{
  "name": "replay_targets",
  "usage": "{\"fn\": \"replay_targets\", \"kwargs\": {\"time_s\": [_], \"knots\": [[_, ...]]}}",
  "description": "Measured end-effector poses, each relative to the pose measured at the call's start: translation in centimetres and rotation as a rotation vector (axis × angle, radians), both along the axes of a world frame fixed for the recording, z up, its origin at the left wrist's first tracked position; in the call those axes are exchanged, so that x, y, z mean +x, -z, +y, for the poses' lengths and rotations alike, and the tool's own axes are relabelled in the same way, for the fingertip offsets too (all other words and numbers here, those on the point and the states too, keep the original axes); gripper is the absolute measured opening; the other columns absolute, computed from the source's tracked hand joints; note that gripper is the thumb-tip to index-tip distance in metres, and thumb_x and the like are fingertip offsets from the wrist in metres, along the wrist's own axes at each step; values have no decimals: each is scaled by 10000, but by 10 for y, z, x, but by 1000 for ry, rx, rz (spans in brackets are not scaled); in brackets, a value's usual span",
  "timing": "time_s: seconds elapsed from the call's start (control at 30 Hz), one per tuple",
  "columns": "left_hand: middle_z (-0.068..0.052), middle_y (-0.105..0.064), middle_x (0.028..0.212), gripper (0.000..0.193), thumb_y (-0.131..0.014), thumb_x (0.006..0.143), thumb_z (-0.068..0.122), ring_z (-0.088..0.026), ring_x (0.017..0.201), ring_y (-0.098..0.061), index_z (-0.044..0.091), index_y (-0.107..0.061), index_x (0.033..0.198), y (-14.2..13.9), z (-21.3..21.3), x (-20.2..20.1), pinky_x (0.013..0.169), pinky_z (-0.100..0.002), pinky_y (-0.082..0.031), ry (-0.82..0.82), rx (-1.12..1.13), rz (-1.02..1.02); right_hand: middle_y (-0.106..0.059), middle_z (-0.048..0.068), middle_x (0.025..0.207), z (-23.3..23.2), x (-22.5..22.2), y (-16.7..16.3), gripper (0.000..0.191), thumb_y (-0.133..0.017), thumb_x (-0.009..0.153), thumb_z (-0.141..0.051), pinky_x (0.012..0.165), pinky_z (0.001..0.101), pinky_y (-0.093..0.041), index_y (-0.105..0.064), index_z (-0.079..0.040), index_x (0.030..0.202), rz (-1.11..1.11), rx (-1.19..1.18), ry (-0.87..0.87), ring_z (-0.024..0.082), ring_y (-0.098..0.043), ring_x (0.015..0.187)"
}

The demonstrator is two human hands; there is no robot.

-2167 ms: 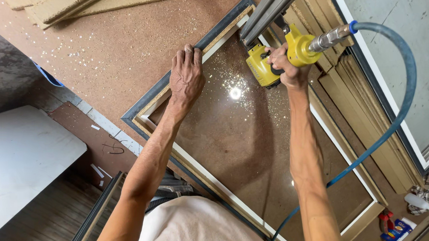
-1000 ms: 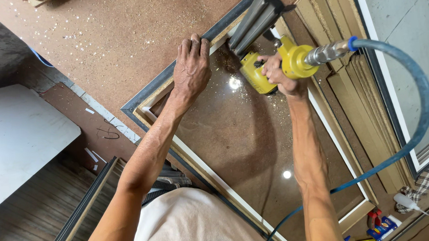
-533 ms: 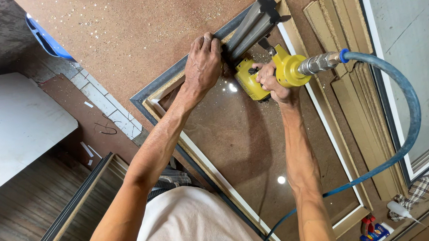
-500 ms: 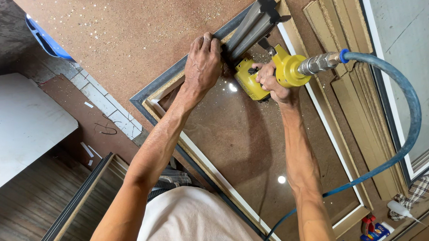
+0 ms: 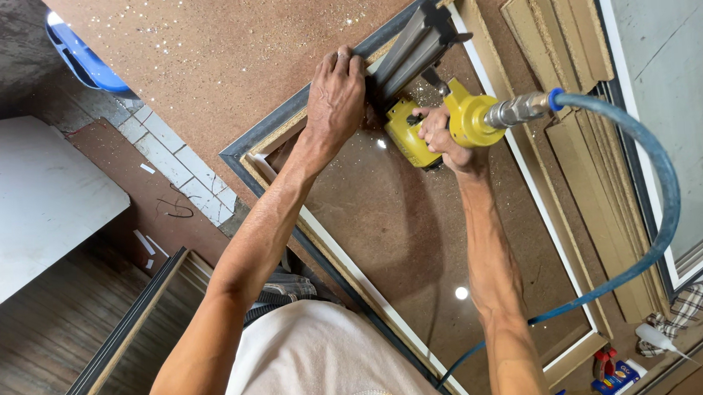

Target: The person places thin wooden strips along the edges of a window frame and secures them using a pneumatic nail gun. The person repeatedly flips the frame to work on different sides, aligning the strips and driving nails along the perimeter.

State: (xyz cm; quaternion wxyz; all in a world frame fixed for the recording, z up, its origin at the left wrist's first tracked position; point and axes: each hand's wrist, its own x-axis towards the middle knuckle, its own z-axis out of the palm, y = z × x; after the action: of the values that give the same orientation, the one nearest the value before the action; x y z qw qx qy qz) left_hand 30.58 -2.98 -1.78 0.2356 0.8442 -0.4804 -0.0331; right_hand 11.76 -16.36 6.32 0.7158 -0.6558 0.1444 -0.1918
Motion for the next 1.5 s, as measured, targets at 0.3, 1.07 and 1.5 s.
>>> {"fn": "replay_targets", "kwargs": {"time_s": [0.3, 1.07, 1.5], "knots": [[-160, -663, 1230, 336, -583, 846, -85, -319, 1165, -639, -25, -675, 1163, -26, 154, 9, 1028, -456, -521, -106, 43, 87, -558, 37, 716, 96, 4, 2, 73, -621, 857, -10, 1110, 564, -505, -571, -54, 827, 35, 50, -36, 185, -613, 755], [-216, -700, 1229, 283, -663, 788, -45, -353, 1071, -688, -52, -717, 1066, -11, 165, 12, 941, -449, -573, -177, -158, 77, -563, 45, 734, 143, 24, 13, 72, -582, 783, 10, 1068, 576, -548, -582, -54, 815, -35, 10, -28, 197, -614, 728], [-118, -723, 1126, 92, -685, 969, 32, -309, 1021, -695, 0, -730, 1043, -22, 168, 14, 887, -437, -588, -181, -224, 146, -555, 56, 780, 157, -39, 19, 160, -583, 770, 16, 1134, 575, -485, -573, -57, 911, -40, 81, 82, 208, -601, 777]]}}
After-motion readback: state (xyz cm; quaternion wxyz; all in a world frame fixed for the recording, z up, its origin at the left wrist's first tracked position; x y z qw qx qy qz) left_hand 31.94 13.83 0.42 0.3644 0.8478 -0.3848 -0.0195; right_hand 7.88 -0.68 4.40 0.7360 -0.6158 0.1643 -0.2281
